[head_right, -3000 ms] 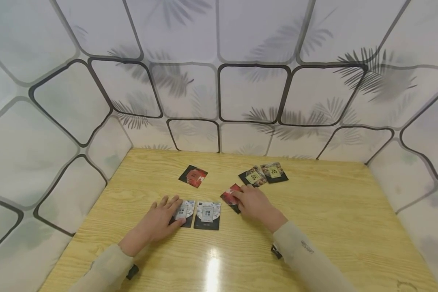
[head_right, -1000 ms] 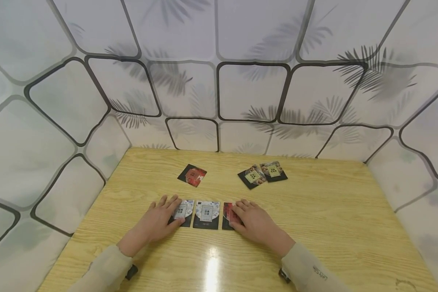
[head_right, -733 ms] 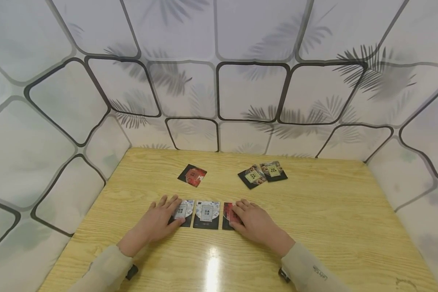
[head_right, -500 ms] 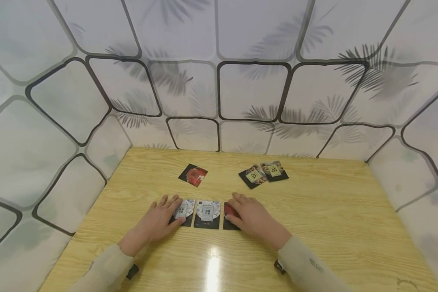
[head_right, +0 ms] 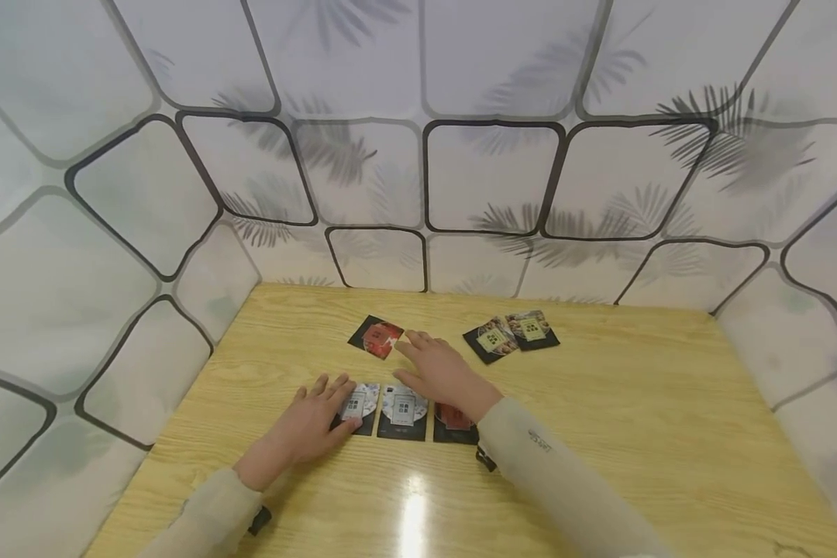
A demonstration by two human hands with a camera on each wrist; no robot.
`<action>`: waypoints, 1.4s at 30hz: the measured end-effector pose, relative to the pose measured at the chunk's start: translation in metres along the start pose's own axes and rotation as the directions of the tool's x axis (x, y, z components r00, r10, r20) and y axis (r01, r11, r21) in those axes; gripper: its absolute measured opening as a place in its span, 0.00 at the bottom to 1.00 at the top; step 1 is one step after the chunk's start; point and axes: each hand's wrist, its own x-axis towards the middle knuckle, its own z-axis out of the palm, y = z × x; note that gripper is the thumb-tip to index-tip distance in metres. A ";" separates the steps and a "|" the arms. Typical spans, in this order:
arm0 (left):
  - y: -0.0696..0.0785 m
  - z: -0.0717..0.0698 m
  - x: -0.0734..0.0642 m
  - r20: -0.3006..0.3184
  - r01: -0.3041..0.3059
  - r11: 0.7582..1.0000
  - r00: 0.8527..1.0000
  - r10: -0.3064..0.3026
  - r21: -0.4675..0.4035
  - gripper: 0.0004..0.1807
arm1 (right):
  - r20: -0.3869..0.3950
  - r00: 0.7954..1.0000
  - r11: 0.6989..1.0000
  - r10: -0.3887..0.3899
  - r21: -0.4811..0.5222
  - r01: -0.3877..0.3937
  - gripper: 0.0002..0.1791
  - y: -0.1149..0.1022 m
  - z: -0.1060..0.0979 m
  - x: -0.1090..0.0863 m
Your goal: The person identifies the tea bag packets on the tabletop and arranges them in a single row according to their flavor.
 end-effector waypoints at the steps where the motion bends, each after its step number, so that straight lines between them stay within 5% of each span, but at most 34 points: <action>1: 0.000 0.000 0.000 -0.004 -0.002 1.000 1.000 0.002 0.000 0.39 | 0.009 1.000 1.000 0.004 0.009 -0.005 0.34 -0.002 0.000 0.005; 19: -0.001 0.002 0.002 -0.006 0.003 1.000 1.000 -0.003 -0.003 0.39 | 0.133 0.985 0.993 0.107 -0.054 -0.101 0.33 -0.008 0.015 0.076; 42: -0.001 0.003 0.002 -0.014 -0.002 1.000 1.000 0.002 -0.010 0.39 | 0.117 0.991 0.998 0.068 -0.011 -0.067 0.25 0.014 0.015 0.035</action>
